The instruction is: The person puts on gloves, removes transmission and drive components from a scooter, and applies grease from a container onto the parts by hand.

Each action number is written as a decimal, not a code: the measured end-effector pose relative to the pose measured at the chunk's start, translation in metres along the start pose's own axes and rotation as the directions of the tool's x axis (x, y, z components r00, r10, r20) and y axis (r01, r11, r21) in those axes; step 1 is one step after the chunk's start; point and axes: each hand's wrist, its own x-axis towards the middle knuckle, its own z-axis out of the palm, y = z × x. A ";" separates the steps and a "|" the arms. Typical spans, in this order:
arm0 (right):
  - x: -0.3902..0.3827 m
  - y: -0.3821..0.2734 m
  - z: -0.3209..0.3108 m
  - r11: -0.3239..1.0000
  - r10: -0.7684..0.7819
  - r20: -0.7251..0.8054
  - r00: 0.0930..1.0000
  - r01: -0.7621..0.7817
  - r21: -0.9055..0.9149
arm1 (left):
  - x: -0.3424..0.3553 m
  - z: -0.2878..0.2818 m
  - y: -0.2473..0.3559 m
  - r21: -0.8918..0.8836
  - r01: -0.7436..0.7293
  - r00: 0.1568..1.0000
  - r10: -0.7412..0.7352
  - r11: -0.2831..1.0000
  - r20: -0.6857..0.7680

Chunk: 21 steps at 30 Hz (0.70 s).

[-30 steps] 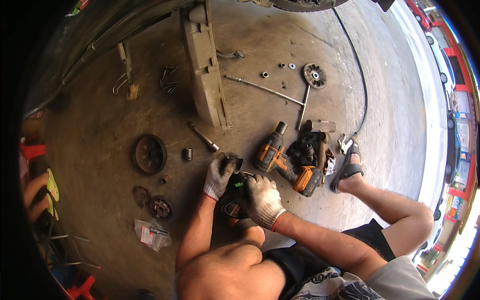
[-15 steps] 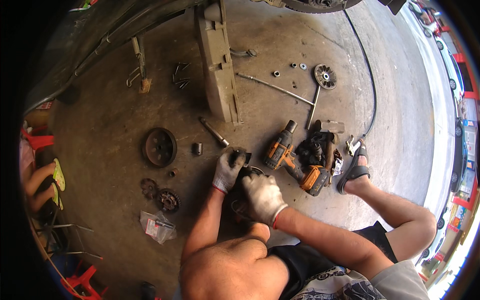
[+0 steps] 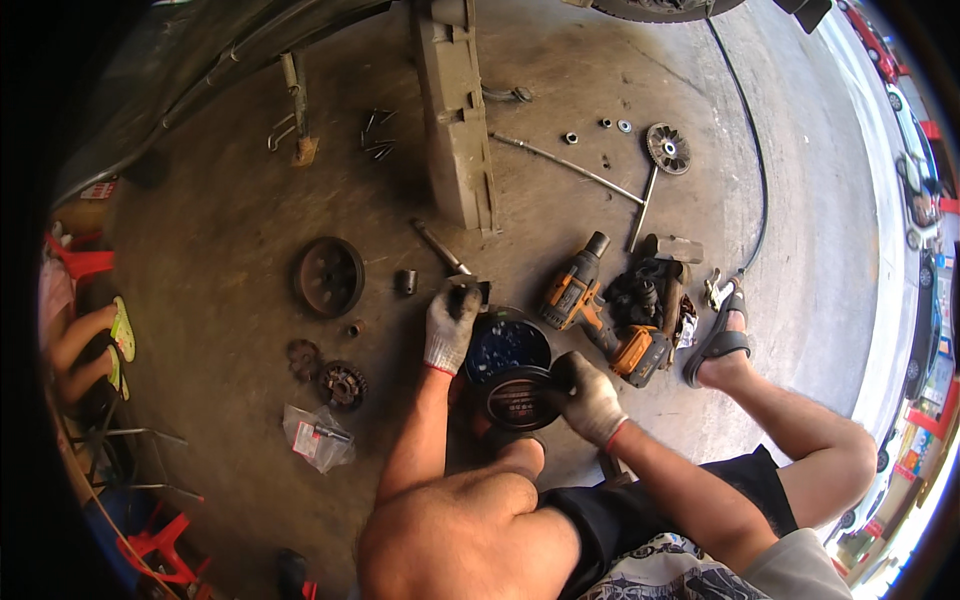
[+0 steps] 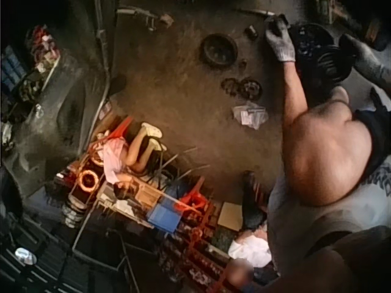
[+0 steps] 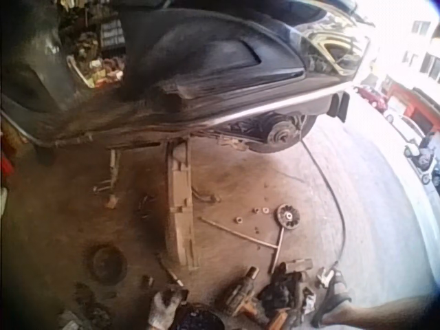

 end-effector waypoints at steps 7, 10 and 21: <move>-0.019 0.072 -0.041 0.994 -0.028 0.098 0.995 0.018 0.103 | -0.017 -0.019 0.020 0.007 -0.007 0.978 0.008 1.000 -0.210; -0.030 0.080 -0.054 0.998 -0.035 0.158 0.987 0.026 0.061 | -0.031 -0.016 0.036 -0.028 -0.104 0.985 0.099 0.994 -0.139; -0.078 0.039 -0.030 0.806 0.057 0.280 0.958 0.122 -0.580 | -0.064 0.005 0.090 -0.254 -0.078 0.997 0.076 0.964 -0.019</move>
